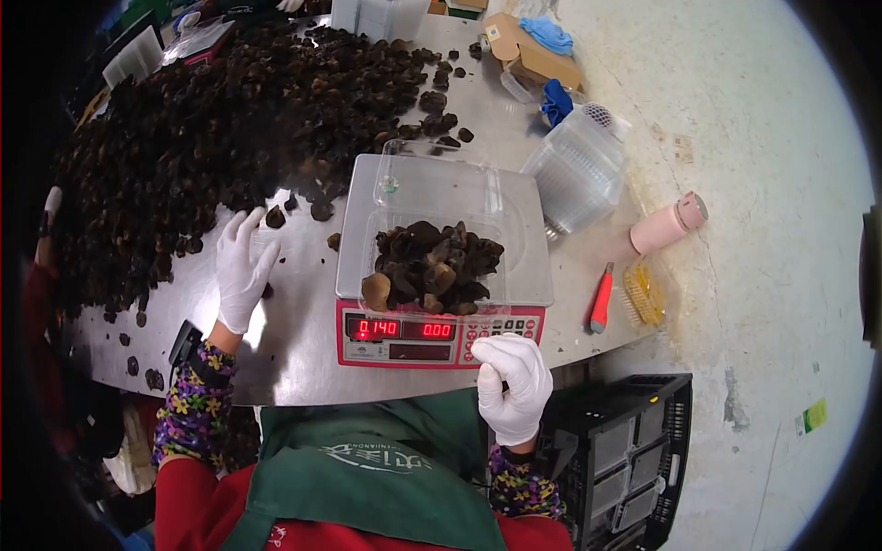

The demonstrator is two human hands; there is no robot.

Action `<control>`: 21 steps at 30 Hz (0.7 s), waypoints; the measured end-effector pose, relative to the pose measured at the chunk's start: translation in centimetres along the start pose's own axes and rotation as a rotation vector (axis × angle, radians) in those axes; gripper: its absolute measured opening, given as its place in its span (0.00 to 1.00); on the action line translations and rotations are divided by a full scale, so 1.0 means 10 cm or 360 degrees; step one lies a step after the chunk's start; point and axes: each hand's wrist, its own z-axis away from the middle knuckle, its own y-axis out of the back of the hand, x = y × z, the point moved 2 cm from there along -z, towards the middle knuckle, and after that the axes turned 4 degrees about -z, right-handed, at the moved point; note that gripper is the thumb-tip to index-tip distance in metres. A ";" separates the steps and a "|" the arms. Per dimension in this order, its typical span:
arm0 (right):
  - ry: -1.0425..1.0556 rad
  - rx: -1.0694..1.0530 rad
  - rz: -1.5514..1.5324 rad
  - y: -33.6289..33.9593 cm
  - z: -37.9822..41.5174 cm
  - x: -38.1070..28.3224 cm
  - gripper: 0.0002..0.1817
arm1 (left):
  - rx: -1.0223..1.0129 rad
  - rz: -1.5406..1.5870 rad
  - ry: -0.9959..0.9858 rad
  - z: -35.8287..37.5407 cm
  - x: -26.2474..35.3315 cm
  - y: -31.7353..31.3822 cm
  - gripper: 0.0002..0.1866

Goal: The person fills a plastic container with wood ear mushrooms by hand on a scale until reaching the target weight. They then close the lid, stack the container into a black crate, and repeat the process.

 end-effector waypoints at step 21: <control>-0.0221 -0.0239 0.0657 -0.16 -0.83 0.71 0.08 | 0.0184 -0.0547 -0.0272 -0.48 -0.81 -0.63 0.19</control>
